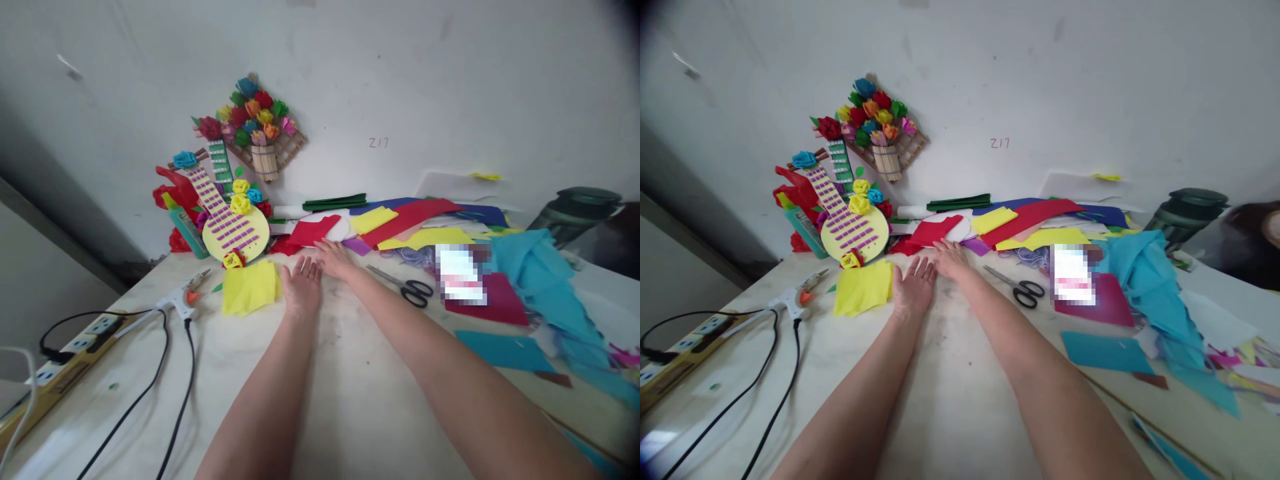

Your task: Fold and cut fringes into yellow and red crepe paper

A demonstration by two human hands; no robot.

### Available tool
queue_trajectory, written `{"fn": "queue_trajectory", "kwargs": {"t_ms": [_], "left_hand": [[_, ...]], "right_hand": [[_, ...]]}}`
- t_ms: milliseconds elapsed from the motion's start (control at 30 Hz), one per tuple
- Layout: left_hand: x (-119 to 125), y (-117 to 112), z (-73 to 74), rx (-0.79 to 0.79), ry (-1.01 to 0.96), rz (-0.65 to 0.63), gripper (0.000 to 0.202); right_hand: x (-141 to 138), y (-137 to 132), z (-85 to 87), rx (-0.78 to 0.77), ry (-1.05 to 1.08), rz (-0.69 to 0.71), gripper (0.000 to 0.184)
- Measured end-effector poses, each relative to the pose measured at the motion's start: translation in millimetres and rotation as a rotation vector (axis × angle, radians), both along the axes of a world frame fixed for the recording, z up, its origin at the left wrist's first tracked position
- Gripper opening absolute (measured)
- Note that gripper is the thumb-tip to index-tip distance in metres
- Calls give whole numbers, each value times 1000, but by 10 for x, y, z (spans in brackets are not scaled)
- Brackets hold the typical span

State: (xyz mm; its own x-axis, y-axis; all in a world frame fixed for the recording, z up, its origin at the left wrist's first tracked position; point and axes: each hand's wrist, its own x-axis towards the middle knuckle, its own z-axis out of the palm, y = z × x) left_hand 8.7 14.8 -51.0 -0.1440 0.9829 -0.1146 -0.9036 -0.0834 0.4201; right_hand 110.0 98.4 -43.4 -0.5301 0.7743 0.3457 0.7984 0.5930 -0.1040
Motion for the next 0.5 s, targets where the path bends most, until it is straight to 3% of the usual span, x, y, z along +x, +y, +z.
{"fn": "queue_trajectory", "kwargs": {"t_ms": [133, 333, 433, 500], "left_hand": [[-4, -5, 16, -49, -28, -62, 41], [63, 2, 40, 1, 36, -169, 24], [108, 27, 42, -40, 58, -70, 9], [125, 48, 35, -124, 45, 42, 13]], "right_hand": [[166, -52, 79, 112, 185, -19, 40], [394, -400, 179, 208, 259, 292, 26], [402, -590, 154, 145, 265, 437, 17], [403, -638, 131, 65, 401, 417, 16]]}}
